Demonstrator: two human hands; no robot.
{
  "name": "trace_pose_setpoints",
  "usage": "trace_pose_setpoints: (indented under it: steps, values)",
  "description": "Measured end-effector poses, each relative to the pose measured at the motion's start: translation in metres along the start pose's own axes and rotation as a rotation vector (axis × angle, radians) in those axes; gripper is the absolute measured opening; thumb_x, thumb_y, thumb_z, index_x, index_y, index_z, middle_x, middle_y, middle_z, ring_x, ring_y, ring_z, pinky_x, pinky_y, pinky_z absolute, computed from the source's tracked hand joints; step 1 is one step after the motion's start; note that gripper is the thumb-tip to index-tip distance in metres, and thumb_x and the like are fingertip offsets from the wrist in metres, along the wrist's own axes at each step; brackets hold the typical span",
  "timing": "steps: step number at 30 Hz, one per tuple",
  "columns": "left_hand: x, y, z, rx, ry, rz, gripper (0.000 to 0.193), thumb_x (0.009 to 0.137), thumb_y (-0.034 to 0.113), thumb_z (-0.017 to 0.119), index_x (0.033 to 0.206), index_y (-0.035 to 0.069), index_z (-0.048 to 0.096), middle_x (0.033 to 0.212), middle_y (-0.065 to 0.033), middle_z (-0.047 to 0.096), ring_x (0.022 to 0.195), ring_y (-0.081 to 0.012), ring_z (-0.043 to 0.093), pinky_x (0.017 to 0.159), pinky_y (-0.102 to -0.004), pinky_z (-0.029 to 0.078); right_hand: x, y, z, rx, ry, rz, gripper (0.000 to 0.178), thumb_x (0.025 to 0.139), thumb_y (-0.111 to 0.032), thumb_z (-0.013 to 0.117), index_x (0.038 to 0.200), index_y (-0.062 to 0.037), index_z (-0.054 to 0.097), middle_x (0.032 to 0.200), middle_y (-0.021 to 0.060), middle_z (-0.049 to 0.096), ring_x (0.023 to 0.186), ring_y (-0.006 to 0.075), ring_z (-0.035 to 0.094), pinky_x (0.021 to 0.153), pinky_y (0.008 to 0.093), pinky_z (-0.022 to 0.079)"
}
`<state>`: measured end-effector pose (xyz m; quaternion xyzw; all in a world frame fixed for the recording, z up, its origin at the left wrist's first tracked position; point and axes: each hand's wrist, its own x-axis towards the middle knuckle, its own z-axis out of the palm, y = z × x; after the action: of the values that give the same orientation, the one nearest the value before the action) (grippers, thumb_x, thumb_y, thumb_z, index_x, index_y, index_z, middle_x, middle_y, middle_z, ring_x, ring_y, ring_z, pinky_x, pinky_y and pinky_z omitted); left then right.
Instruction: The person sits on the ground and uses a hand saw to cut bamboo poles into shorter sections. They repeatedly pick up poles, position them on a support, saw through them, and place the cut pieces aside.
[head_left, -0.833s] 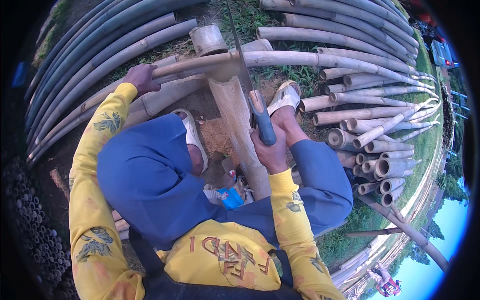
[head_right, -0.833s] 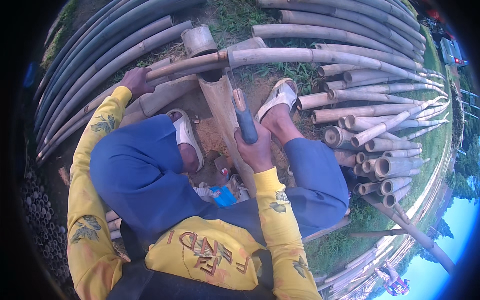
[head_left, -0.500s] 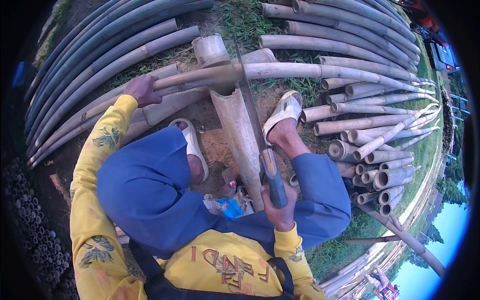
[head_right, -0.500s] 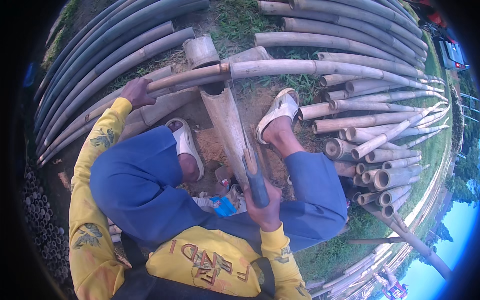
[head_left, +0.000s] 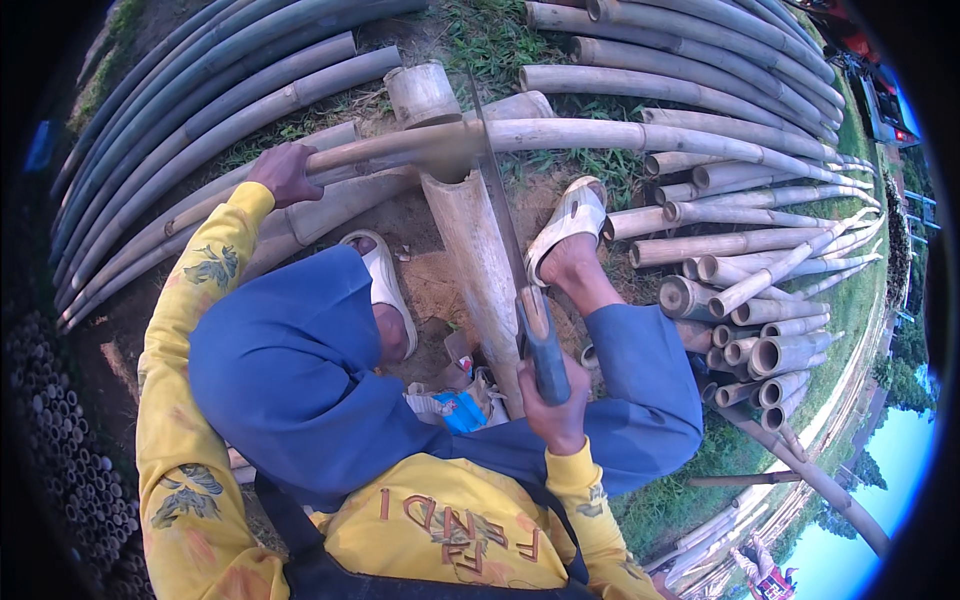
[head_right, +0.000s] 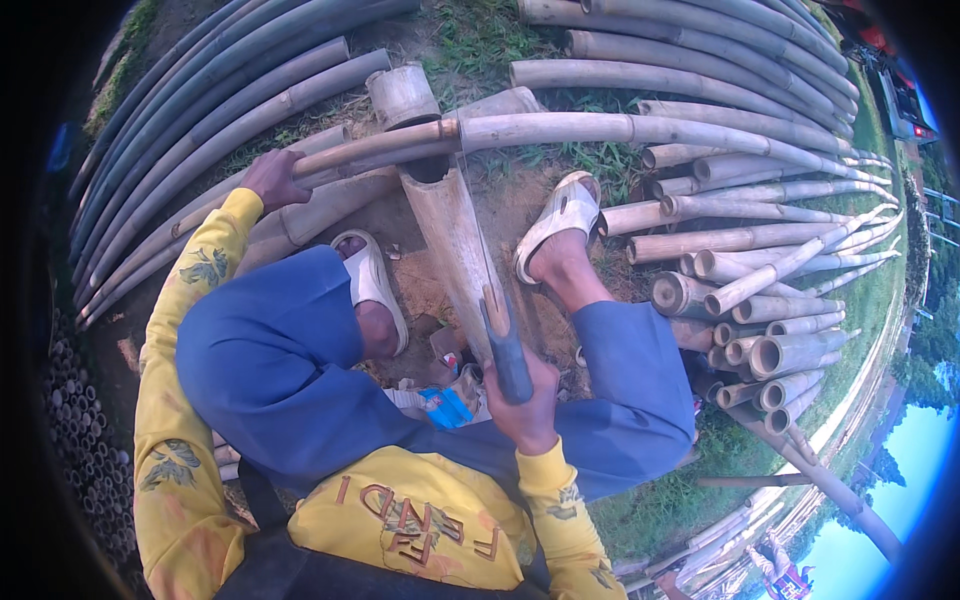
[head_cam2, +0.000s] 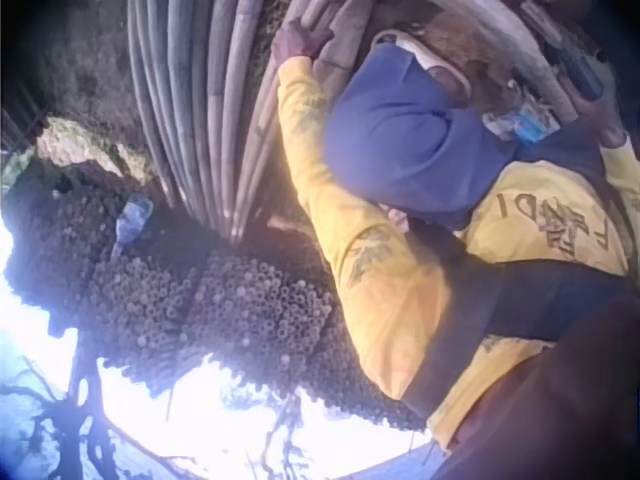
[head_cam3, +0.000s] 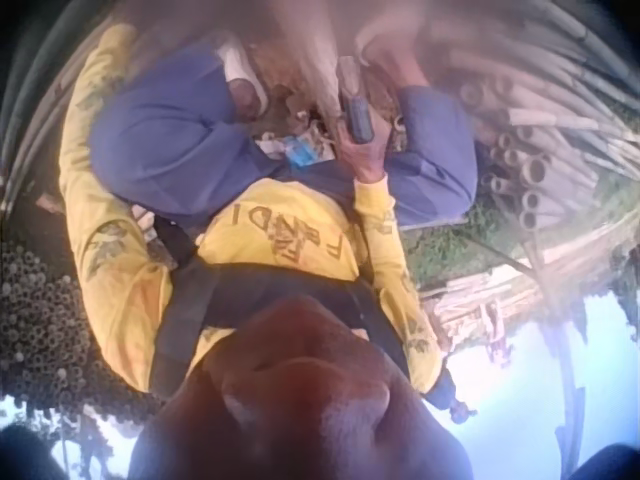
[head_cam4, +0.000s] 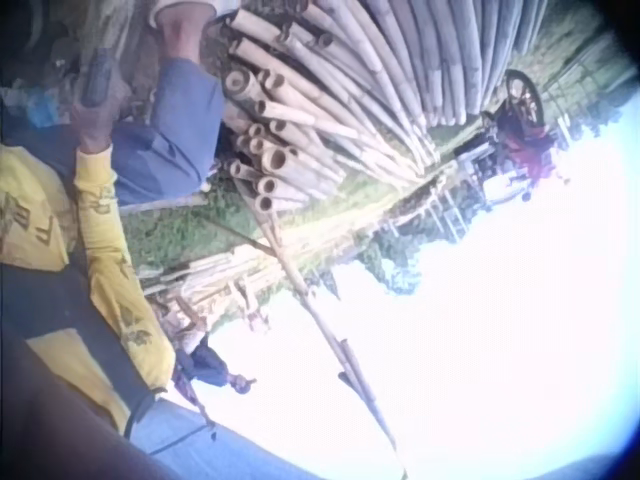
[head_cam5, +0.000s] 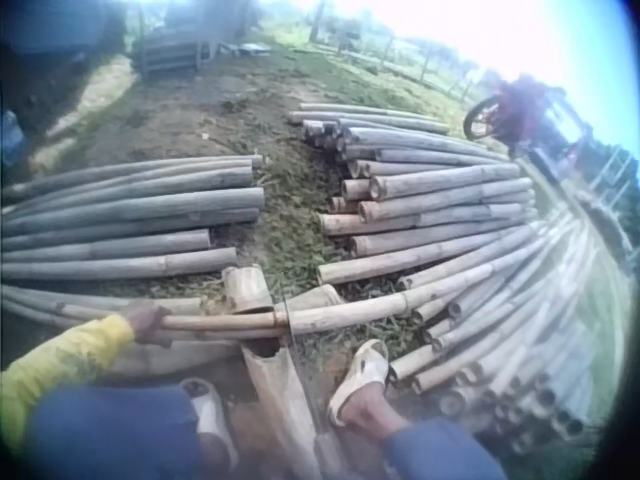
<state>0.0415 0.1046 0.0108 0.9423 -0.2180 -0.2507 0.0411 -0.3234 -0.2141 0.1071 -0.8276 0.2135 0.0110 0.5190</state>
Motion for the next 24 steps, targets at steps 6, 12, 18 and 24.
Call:
trace_pose_setpoints:
  steps: [6, 12, 18, 24]
  values:
    - [-0.013, 0.008, 0.003, -0.008, 0.046, 0.035, 0.063, 0.066, 0.036, 0.079, 0.119, 0.003, 0.072, 0.103, -0.0263, 0.073, 0.102, -0.0432, 0.07, 0.095, -0.05, 0.054, 0.1, 0.007, 0.039, 0.059, 0.034, -0.136, 0.011, 0.087, -0.006, 0.068, 0.09, 0.0022, 0.062, 0.07, 0.0107, 0.06, 0.059, 0.0139, 0.054, 0.059, 0.0331, 0.047]
    - [-0.018, 0.0, 0.003, -0.025, -0.017, -0.014, 0.058, 0.066, 0.033, 0.079, 0.115, 0.001, 0.072, 0.097, -0.0245, 0.074, 0.099, -0.0428, 0.07, 0.093, -0.0493, 0.055, -0.073, -0.021, -0.022, -0.036, 0.01, 0.027, 0.026, 0.082, 0.002, 0.071, 0.108, 0.0003, 0.072, 0.078, 0.0107, 0.069, 0.067, 0.0146, 0.068, 0.067, 0.0306, 0.053]
    - [0.0, 0.008, 0.002, 0.019, 0.022, -0.005, 0.064, 0.067, 0.035, 0.08, 0.121, 0.002, 0.071, 0.103, -0.0242, 0.074, 0.101, -0.042, 0.071, 0.094, -0.0492, 0.055, 0.107, 0.008, 0.035, 0.107, 0.033, -0.14, 0.011, 0.085, -0.007, 0.069, 0.089, 0.0004, 0.062, 0.065, 0.0091, 0.056, 0.058, 0.0137, 0.048, 0.057, 0.0338, 0.044]
    - [-0.011, -0.007, 0.004, 0.025, 0.016, -0.025, 0.069, 0.066, 0.038, 0.08, 0.125, 0.003, 0.071, 0.108, -0.0241, 0.074, 0.103, -0.0413, 0.071, 0.096, -0.0481, 0.055, 0.027, 0.0, 0.018, 0.044, 0.049, -0.067, 0.022, 0.084, -0.004, 0.071, 0.105, 0.0016, 0.07, 0.079, 0.0143, 0.068, 0.068, 0.0179, 0.068, 0.069, 0.0344, 0.054]
